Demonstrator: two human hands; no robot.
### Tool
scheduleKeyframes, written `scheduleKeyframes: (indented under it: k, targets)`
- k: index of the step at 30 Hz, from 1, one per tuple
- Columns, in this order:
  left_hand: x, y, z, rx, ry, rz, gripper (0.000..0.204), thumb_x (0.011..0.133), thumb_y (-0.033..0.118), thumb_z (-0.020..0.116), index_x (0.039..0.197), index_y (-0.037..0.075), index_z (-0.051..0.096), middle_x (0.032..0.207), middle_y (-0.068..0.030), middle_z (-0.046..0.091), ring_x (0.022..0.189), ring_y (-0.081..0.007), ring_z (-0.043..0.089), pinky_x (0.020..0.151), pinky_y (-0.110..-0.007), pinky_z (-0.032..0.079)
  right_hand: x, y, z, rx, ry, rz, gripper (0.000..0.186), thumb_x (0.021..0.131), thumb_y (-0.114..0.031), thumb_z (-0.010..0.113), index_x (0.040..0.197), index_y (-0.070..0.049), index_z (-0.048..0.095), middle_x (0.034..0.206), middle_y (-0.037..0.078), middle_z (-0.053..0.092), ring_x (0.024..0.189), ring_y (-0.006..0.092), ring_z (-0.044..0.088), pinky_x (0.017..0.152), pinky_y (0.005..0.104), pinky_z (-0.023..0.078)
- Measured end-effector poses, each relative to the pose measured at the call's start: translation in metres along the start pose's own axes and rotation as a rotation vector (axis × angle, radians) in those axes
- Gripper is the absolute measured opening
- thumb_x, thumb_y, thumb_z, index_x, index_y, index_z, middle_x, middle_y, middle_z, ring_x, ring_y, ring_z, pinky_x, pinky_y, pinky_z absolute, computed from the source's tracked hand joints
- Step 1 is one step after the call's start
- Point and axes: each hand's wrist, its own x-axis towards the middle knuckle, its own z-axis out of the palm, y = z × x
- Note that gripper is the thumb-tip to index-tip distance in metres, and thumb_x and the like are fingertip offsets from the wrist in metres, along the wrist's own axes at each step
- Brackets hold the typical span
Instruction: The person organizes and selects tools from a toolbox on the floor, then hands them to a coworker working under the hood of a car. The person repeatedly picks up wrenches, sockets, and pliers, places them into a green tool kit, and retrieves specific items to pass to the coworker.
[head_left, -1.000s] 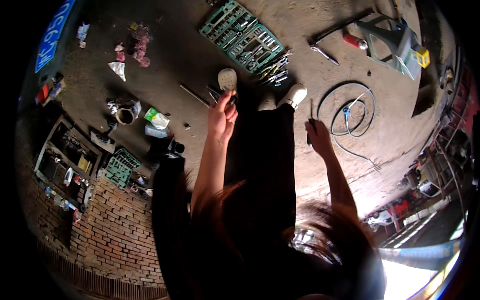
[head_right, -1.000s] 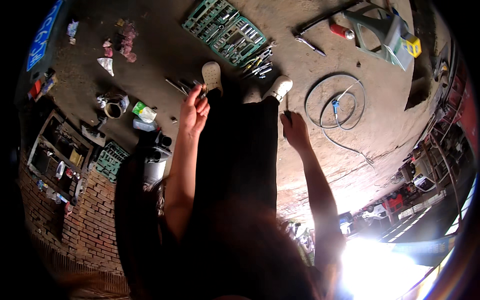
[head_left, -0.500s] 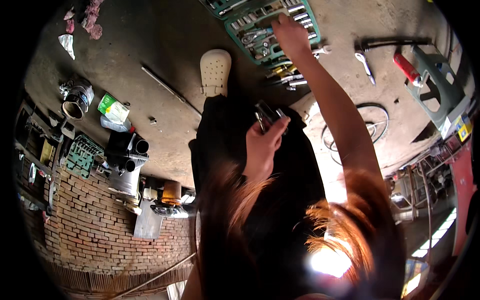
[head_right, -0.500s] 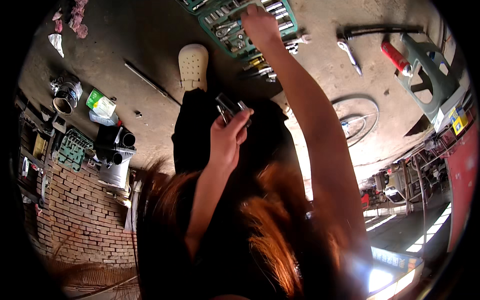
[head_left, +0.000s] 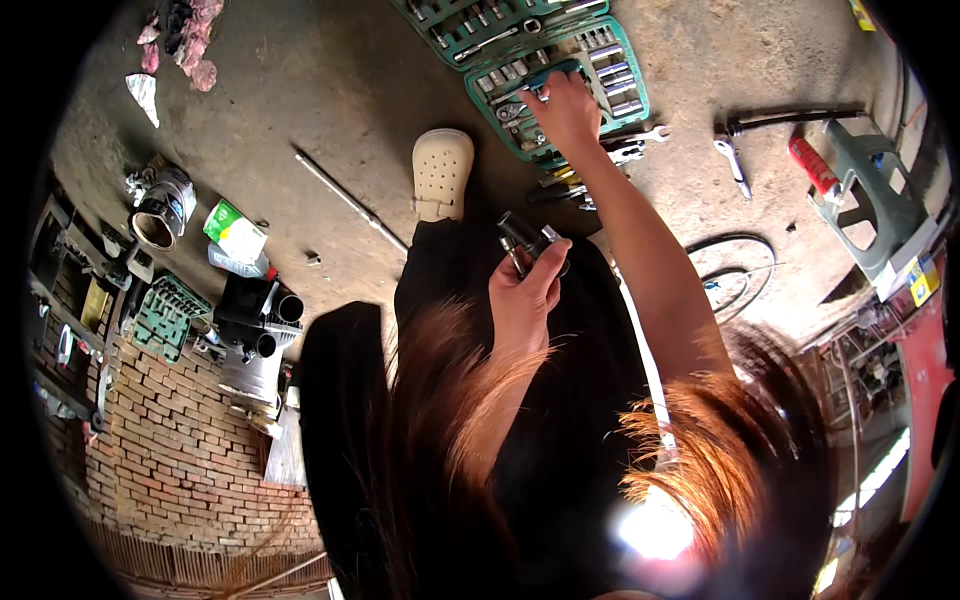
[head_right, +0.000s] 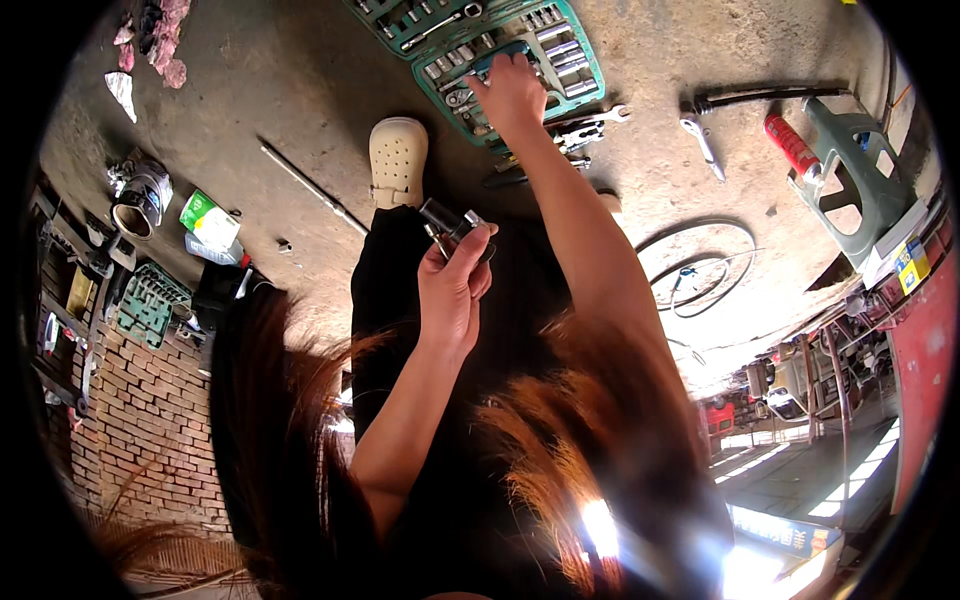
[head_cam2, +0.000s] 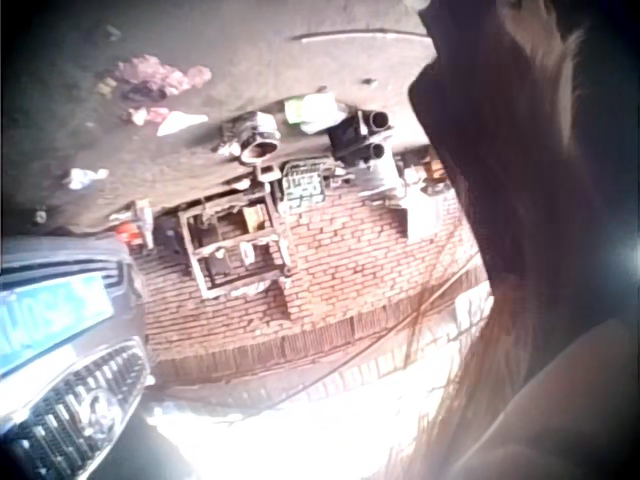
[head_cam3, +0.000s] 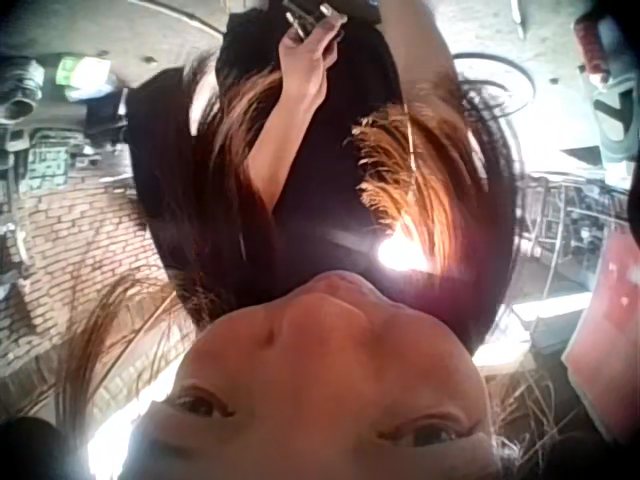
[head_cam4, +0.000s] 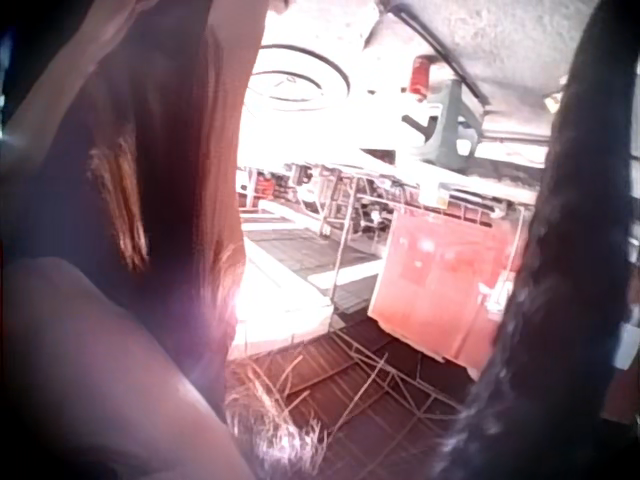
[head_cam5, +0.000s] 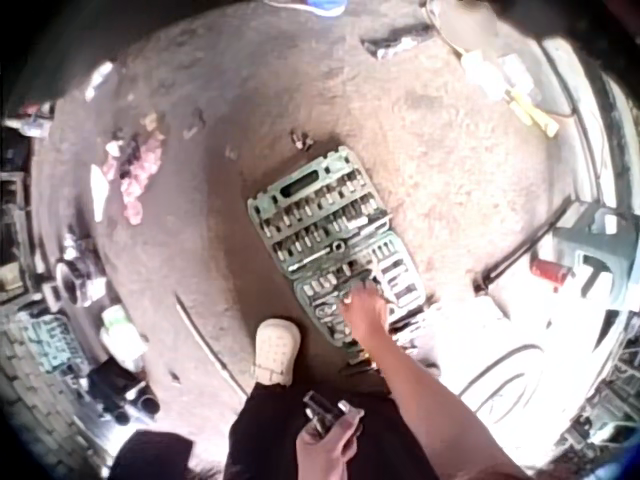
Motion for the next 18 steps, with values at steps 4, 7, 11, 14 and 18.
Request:
scheduleKeyframes:
  k: [4,7,11,14,18]
  targets:
    - [-0.006,0.007,0.008,-0.002,0.037,-0.039,0.012,0.083,0.016,0.070,0.087,0.006,0.064,0.077,0.0026,0.060,0.046,-0.0017,0.031,0.044,-0.020,0.023,0.006,-0.011,0.010,0.010,-0.048,0.164,0.044,0.075,-0.046,0.070,0.090,-0.005,0.060,0.098,0.013,0.057,0.090,0.0317,0.061,0.070,0.0438,0.052]
    - [-0.005,0.011,0.008,0.011,0.030,-0.028,0.012,0.083,0.016,0.070,0.087,0.007,0.063,0.078,0.0021,0.061,0.045,-0.0018,0.031,0.044,-0.020,0.023,0.005,-0.011,0.015,0.001,-0.035,0.185,0.045,0.073,-0.044,0.073,0.092,-0.004,0.060,0.099,0.014,0.057,0.091,0.0320,0.061,0.072,0.0437,0.052]
    - [0.002,0.018,0.011,-0.013,0.013,0.004,0.013,0.085,0.016,0.068,0.089,0.005,0.063,0.068,0.0037,0.053,0.045,-0.0019,0.032,0.044,-0.020,0.024,0.007,-0.015,0.008,0.072,-0.052,0.256,0.044,0.071,-0.039,0.077,0.092,-0.004,0.061,0.100,0.015,0.058,0.091,0.0322,0.062,0.073,0.0429,0.051]
    - [0.003,0.020,0.009,-0.047,-0.066,0.004,0.016,0.086,0.018,0.066,0.091,0.003,0.062,0.061,0.0044,0.048,0.044,-0.0021,0.032,0.045,-0.020,0.025,0.010,-0.015,0.012,0.093,-0.034,0.318,0.039,0.069,-0.040,0.078,0.082,-0.008,0.060,0.094,0.011,0.060,0.086,0.0306,0.062,0.070,0.0427,0.050]
    - [0.001,0.019,0.009,-0.088,-0.218,-0.006,0.021,0.087,0.019,0.063,0.094,-0.001,0.060,0.057,0.0044,0.044,0.044,-0.0033,0.034,0.046,-0.020,0.027,0.013,-0.019,0.025,0.180,0.050,0.412,0.035,0.065,-0.034,0.081,0.075,-0.008,0.060,0.089,0.009,0.062,0.084,0.0300,0.061,0.070,0.0415,0.048]
